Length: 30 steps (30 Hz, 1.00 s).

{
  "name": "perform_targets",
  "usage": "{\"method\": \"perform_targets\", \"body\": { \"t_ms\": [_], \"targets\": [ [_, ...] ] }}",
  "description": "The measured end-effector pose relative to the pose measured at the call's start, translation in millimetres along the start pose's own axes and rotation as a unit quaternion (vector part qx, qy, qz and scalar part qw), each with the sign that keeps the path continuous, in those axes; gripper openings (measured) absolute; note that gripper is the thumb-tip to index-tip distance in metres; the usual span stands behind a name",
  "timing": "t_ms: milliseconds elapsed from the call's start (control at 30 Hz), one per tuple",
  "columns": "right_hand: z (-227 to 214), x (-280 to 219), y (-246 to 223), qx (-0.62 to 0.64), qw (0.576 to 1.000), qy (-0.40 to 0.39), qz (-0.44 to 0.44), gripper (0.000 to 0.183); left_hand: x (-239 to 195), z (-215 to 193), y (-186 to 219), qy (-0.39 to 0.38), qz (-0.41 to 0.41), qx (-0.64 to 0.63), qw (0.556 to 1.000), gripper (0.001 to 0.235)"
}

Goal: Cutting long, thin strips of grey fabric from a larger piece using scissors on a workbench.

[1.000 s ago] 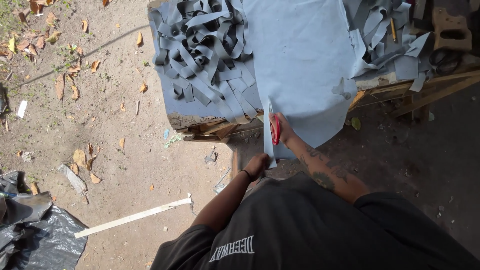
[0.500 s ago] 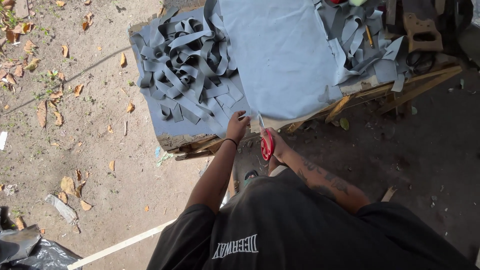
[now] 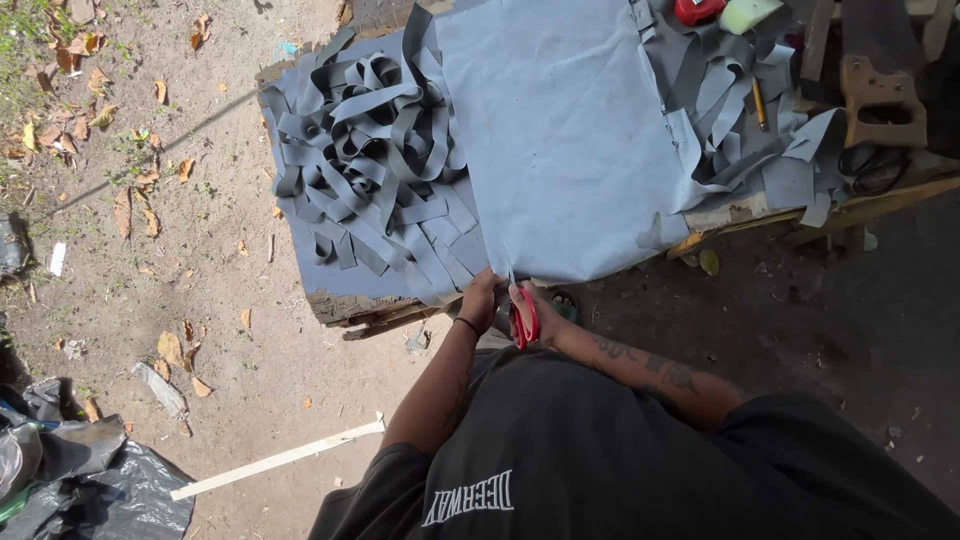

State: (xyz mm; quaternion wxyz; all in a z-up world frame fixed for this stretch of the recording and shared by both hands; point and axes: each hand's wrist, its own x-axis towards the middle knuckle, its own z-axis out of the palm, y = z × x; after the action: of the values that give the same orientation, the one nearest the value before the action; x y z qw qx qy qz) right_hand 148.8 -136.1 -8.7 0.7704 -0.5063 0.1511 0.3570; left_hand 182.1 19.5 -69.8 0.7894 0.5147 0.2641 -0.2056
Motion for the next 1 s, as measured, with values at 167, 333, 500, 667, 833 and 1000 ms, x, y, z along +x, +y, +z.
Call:
{"method": "perform_targets", "body": {
  "t_ms": [167,333,500,667,833,1000],
  "targets": [
    [6,5,-13,0.012,1.0,0.017,-0.02,0.047,11,-13,1,0.025,0.007,0.045,0.999,0.023],
    [10,27,-19,-0.018,0.998,0.028,-0.053,0.043,-14,-6,26,0.065,0.023,0.178,0.982,0.035],
    [16,57,-26,0.013,0.998,0.044,-0.038,0.045,-12,-12,21,0.065,0.005,-0.001,0.998,0.009],
    [23,68,-55,0.003,0.997,0.042,-0.069,0.043,-14,-15,29,0.071,0.007,0.072,0.995,0.015],
    [28,74,-78,-0.021,0.994,0.048,-0.095,0.04,-30,-5,47,0.073,-0.016,0.131,0.989,0.018],
    [14,111,-78,-0.011,0.997,0.029,-0.076,0.043,-44,-1,50,0.099,-0.038,0.128,0.986,0.03]
  ]
}}
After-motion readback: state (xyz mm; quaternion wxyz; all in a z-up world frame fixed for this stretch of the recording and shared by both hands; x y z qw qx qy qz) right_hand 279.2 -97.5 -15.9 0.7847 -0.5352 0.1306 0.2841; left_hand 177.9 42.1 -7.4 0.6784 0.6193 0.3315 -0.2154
